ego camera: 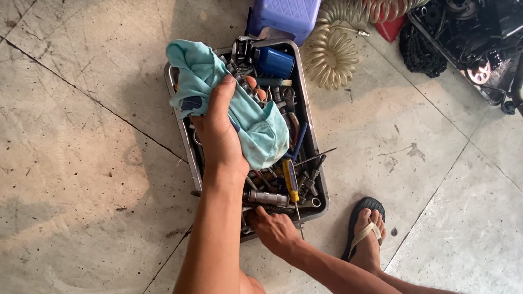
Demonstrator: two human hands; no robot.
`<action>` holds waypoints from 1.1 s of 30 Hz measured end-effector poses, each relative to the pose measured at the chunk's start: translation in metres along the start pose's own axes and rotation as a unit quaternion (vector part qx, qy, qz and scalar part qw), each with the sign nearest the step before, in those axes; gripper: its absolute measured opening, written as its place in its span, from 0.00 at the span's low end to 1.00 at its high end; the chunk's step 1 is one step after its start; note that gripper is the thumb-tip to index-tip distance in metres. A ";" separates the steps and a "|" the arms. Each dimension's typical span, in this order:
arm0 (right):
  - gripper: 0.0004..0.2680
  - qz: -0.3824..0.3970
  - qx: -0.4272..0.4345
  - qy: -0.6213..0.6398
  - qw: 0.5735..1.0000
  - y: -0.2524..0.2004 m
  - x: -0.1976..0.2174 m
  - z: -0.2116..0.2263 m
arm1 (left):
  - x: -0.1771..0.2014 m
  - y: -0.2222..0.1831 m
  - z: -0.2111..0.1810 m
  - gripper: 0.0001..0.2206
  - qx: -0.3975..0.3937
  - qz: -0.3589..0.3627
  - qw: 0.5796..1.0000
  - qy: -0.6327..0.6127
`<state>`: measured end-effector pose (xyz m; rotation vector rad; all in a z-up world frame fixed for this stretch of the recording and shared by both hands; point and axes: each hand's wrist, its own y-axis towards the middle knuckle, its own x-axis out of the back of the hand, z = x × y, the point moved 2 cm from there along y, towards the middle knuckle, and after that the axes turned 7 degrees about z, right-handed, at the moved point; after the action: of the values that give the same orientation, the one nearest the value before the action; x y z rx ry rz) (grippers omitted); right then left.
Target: Disassembling and cleaning motorcycle engine components using an impact driver and a rag
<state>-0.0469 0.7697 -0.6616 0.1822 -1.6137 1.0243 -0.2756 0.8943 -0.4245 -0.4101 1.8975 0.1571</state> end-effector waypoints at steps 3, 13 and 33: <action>0.05 0.041 -0.018 -0.036 0.998 0.017 0.000 0.007 | -0.001 -0.001 -0.002 0.09 -0.007 0.007 1.000 -0.008; 0.04 0.041 -0.022 -0.099 0.994 0.045 -0.011 0.012 | 0.000 -0.004 -0.010 0.10 0.010 0.003 1.000 0.027; 0.08 0.173 0.034 -0.128 0.976 0.064 -0.020 -0.032 | 0.022 -0.014 -0.042 0.09 -0.009 -0.021 1.000 0.021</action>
<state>-0.0566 0.8225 -0.7132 0.0819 -1.8877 1.3670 -0.3145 0.8639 -0.4283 -0.4679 1.9278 0.1395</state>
